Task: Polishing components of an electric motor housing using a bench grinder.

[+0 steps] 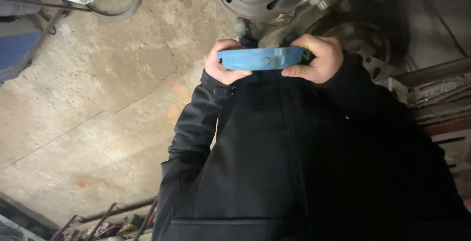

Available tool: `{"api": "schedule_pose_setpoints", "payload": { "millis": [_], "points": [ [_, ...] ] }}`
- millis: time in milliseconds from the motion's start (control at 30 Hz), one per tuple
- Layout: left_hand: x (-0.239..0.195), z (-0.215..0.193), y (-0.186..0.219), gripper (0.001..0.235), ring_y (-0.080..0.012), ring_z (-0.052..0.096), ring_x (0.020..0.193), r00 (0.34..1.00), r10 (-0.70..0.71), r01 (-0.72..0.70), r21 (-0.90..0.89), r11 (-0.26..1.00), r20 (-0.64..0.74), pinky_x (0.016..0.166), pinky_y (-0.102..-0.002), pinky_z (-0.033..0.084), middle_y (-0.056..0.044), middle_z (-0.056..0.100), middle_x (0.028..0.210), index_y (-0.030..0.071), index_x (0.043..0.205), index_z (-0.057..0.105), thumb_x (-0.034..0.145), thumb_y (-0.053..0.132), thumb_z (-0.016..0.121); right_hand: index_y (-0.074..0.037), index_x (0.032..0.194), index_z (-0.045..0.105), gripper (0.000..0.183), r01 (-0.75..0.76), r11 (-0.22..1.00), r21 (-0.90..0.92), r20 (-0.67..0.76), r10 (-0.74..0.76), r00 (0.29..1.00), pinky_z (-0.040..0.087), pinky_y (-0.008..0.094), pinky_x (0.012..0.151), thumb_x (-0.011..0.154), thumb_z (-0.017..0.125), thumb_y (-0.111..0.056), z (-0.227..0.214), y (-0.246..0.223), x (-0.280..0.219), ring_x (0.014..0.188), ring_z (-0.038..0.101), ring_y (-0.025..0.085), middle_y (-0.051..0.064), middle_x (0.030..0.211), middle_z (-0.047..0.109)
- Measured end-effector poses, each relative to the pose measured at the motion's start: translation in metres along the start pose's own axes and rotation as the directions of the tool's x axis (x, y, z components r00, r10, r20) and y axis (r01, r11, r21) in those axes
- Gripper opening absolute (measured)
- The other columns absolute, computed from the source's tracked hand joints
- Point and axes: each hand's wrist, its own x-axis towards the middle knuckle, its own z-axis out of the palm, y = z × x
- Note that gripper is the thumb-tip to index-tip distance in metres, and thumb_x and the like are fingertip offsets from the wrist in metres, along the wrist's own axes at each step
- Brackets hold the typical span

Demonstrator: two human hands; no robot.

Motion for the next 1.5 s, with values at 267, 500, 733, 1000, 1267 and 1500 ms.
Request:
{"api": "schedule_pose_setpoints", "payload": {
  "millis": [267,500,733,1000,1267,1500],
  "points": [
    [0.017,0.008,0.026,0.063,-0.0180,0.078,0.097,0.946,-0.324,0.324,-0.017,0.946,-0.003,0.088,-0.032,0.064,-0.007,0.077,0.105,0.003,0.120,0.064,0.078,0.038,0.095,0.003,0.118,0.059,0.066,-0.296,0.914,0.277,0.225,0.237,0.945,0.061,0.038,0.083,0.078,0.089,-0.040,0.005,0.002,0.018,0.090,0.075,0.024,0.015,0.103,0.074],
    [0.021,-0.004,0.028,0.055,-0.0186,0.074,0.106,0.965,-0.263,0.262,-0.069,0.963,0.000,0.097,-0.033,0.060,-0.010,0.077,0.112,0.000,0.130,0.065,0.091,0.030,0.088,0.001,0.138,0.057,0.064,-0.351,0.662,0.662,0.132,0.358,0.924,0.061,0.039,0.102,0.093,0.084,-0.034,0.030,0.006,0.014,0.113,0.072,0.024,0.015,0.123,0.072],
    [0.006,0.011,-0.024,0.067,-0.0183,0.065,0.119,0.954,-0.299,0.291,-0.289,0.912,0.015,0.107,-0.035,0.052,-0.009,0.068,0.126,0.000,0.138,0.053,0.090,0.032,0.087,0.001,0.127,0.058,0.060,-0.393,0.750,0.532,0.064,0.427,0.902,0.064,0.038,0.094,0.090,0.084,-0.037,0.043,0.019,0.007,0.104,0.076,0.024,0.014,0.115,0.073],
    [0.016,0.011,-0.035,0.069,-0.0175,0.063,0.119,0.971,-0.223,0.240,-0.358,0.902,0.087,0.106,-0.035,0.052,-0.008,0.065,0.125,0.001,0.136,0.050,0.089,0.033,0.089,0.000,0.144,0.050,0.070,-0.331,0.690,0.644,0.034,0.407,0.913,0.063,0.039,0.100,0.093,0.081,-0.038,0.034,0.003,0.017,0.117,0.072,0.026,0.016,0.129,0.069],
    [0.030,0.011,-0.007,0.060,-0.0155,0.067,0.107,0.968,-0.249,0.247,-0.220,0.944,0.015,0.098,-0.033,0.056,-0.007,0.070,0.115,0.001,0.129,0.055,0.090,0.031,0.089,0.001,0.141,0.052,0.063,-0.225,0.539,0.812,-0.047,0.445,0.894,0.059,0.040,0.106,0.097,0.083,-0.031,0.051,0.022,0.002,0.114,0.070,0.022,0.014,0.130,0.069],
    [0.046,0.018,0.012,0.059,-0.0146,0.069,0.106,0.955,-0.293,0.294,-0.204,0.934,0.036,0.097,-0.031,0.057,-0.007,0.072,0.114,0.000,0.130,0.056,0.090,0.031,0.088,0.002,0.145,0.052,0.061,-0.190,0.415,0.890,-0.013,0.439,0.899,0.054,0.036,0.107,0.099,0.077,-0.029,0.037,0.009,0.009,0.117,0.068,0.021,0.014,0.133,0.069]
  ]
}}
